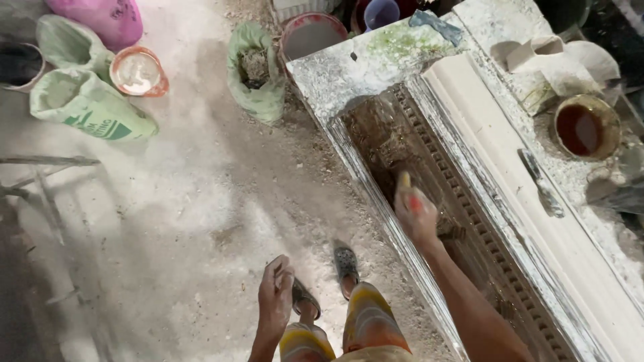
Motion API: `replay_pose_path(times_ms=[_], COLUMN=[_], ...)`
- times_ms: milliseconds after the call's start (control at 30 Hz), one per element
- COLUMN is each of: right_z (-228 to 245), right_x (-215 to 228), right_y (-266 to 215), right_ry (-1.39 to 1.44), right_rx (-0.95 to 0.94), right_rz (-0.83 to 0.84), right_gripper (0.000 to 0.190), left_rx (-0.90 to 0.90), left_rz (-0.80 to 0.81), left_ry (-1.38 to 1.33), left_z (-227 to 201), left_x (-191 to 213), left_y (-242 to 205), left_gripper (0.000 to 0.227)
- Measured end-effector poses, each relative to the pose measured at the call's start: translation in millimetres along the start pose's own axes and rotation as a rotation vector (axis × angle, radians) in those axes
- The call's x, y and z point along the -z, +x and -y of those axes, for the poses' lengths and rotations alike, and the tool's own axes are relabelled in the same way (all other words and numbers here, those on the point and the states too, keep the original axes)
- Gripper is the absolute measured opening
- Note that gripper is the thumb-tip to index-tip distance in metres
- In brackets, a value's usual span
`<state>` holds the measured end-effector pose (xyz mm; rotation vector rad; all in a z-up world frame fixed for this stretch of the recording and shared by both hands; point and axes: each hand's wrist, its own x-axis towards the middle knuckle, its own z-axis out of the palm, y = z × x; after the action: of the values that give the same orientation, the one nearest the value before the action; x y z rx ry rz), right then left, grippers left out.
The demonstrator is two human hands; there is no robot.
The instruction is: Apply a brown coating or finish to decorative architectural molding using a paintbrush.
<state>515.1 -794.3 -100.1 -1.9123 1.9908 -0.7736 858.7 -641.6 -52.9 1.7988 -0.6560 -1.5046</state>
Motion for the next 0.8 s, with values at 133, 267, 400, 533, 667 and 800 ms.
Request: replay_pose_path(times_ms=[133,267,400,533,667,800], right_z=[54.6,98.2,74.6,54.7,31.7,-36.6], right_x=[-78.6,-106.7,-119.2,-61.1,24.1,71.4], right_y=[139.5,204.8,182.8,93.8,-34.4,-181.6], right_ry=[0.126,0.392,0.481,0.371,0.275,0.495], right_rx=[0.066,-0.18,0.033,-0.021,0.037,-0.2], right_rz=[-0.064,-0.079,-0.311,-0.432,-0.534,-0.469], right_gripper=[0.022,0.034,0.01,0.014,0.012,0.02], left_rx=[0.0,0.067,0.313,0.285,0.103,-0.076], left_rz=[-0.223,-0.435,-0.262,-0.306,-0.292,-0.145], left_ry=[-0.063,-0.202,-0.412,-0.293,-0.314,-0.145], left_z=[11.7,126.0,266.4,230.3,131.4,125.3], left_x=[5.0,21.1,63.4,27.6,-31.1,-57.2], left_y=[-29.7,-44.9,-38.1,-57.0,-96.6,-121.4], left_gripper=[0.046,0.053,0.065,0.067,0.066,0.047])
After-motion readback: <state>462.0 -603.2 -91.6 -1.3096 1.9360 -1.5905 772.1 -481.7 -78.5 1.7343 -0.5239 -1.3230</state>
